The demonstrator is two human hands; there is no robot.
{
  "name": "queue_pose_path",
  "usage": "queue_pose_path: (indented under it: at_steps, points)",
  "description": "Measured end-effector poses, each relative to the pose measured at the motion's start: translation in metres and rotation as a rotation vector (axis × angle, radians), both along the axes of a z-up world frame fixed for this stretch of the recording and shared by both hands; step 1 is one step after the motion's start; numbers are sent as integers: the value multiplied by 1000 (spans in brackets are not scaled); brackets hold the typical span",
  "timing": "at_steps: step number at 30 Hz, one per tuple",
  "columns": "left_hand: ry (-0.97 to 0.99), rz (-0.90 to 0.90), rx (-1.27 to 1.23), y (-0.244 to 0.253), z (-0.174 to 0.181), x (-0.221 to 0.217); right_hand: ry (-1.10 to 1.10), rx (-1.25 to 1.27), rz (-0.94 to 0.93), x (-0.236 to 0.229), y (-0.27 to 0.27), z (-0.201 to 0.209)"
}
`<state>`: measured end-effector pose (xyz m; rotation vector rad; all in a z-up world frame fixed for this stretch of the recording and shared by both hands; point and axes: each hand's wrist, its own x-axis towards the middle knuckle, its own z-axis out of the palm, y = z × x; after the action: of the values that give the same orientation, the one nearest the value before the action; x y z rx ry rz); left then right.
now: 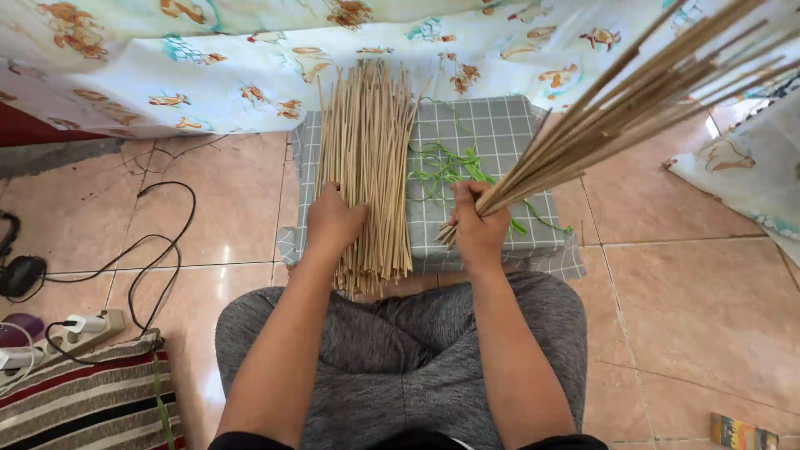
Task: Bundling and tying thin wooden sticks with green plastic strips while sitting on the floor.
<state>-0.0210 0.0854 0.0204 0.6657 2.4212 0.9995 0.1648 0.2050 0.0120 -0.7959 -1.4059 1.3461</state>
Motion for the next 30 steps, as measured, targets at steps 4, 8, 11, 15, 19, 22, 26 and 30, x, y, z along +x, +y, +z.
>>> queue_pose_path:
  at_steps: [4, 8, 11, 15, 19, 22, 26, 30]
  points:
    - [84, -19, -37, 4, -4, 0, -8, -18, 5, -1, 4, -12]
    - [112, 16, -55, 9, -2, -4, -9, -2, 12, -2, 5, -9]
    - [106, 26, -13, 11, -8, -9, -2, -9, 21, -1, 7, -15]
    - [27, 60, 53, 14, -23, -16, -1, -7, 12, -2, 7, -18]
    - [57, 25, 37, 19, -16, -11, -12, 20, -6, -5, 7, -14]
    - [81, -22, -34, 21, -11, -6, 9, 23, -1, -4, 4, -7]
    - [60, 14, -21, 23, -27, -19, 9, 26, 13, -5, 7, -13]
    - [-95, 78, 167, 18, -30, -22, 27, 13, 15, -4, 7, -13]
